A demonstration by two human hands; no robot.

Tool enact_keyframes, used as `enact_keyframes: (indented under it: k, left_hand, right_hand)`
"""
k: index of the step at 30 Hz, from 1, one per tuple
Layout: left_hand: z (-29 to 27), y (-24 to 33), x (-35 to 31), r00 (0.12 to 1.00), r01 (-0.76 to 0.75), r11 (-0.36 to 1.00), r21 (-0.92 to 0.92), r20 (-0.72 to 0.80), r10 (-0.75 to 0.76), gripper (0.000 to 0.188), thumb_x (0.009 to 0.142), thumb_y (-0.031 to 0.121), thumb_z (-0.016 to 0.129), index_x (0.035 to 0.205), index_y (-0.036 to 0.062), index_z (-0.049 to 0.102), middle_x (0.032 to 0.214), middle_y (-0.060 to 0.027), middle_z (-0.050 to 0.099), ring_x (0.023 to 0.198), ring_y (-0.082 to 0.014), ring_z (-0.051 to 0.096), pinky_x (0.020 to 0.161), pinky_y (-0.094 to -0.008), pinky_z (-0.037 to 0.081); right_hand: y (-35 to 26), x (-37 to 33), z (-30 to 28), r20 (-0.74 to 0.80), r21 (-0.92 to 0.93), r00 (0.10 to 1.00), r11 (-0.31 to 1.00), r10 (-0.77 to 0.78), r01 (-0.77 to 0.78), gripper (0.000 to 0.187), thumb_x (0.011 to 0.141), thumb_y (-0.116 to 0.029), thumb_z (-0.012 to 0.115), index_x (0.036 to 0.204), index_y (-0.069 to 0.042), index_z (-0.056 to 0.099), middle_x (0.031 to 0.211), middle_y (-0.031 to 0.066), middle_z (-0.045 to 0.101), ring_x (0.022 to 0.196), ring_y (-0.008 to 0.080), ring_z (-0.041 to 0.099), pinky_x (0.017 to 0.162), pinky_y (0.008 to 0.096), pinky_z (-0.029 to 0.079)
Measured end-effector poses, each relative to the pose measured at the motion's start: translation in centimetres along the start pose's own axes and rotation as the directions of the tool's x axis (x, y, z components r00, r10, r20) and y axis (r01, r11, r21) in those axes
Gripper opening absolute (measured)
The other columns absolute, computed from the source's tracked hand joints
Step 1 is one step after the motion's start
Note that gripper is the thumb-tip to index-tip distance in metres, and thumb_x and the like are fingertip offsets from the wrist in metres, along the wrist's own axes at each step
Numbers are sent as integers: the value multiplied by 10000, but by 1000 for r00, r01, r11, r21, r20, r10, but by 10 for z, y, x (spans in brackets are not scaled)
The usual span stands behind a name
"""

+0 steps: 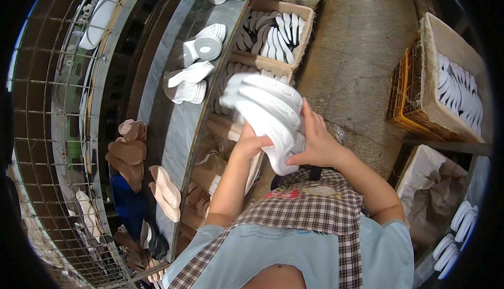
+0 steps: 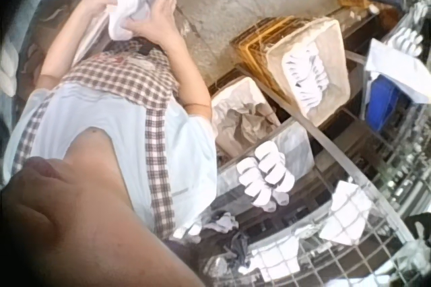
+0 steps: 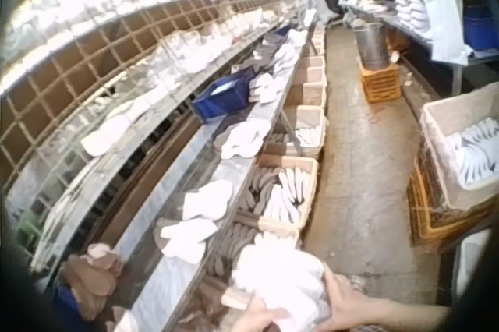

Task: The person picks up white and beige slippers from a shelf, inspects them, and places them into a basket. The person repeats this process multiple times, handling the slippers one at a time and stacking them in the basket.

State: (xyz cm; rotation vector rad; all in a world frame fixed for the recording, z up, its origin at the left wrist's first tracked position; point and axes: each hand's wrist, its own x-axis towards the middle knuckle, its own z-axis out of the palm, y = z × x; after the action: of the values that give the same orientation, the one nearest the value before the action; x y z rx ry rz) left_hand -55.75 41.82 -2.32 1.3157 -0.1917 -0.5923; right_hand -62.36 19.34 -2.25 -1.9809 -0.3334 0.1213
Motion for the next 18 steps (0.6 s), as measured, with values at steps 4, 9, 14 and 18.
enact_keyframes:
  k: [4,9,14,18]
  left_hand:
    - [10,-5,0,995,-54,861,505,-43,88,1290,576,77,846,1411,48,-137,1375,-156,333,1253,-268,388,1017,-378,352]
    - [15,-2,-2,988,-108,859,501,-45,150,1296,594,44,824,1415,80,-178,1399,-164,303,1263,-268,379,1026,-380,339]
    - [15,0,1,979,-169,865,473,-23,204,1300,593,28,813,1416,82,-192,1424,-170,254,1291,-277,337,1041,-383,317]
    - [27,15,5,984,-117,858,500,-62,170,1325,566,53,833,1418,67,-181,1441,-200,203,1317,-301,287,1065,-390,284]
  right_hand:
    - [11,2,4,-21,100,999,994,-50,52,1466,478,-565,834,1423,-10,-139,1464,270,123,1347,417,178,1107,472,165]
    - [22,9,1,8,140,999,989,-48,46,1498,439,-517,862,1423,-11,-148,1480,247,100,1369,394,146,1112,462,164]
    - [26,9,3,5,175,999,984,-46,45,1492,436,-482,867,1423,-11,-147,1478,244,110,1368,378,162,1110,440,178]
    - [31,11,9,-19,297,999,954,-30,34,1438,442,-460,872,1431,3,-64,1462,237,173,1360,353,205,1103,426,203]
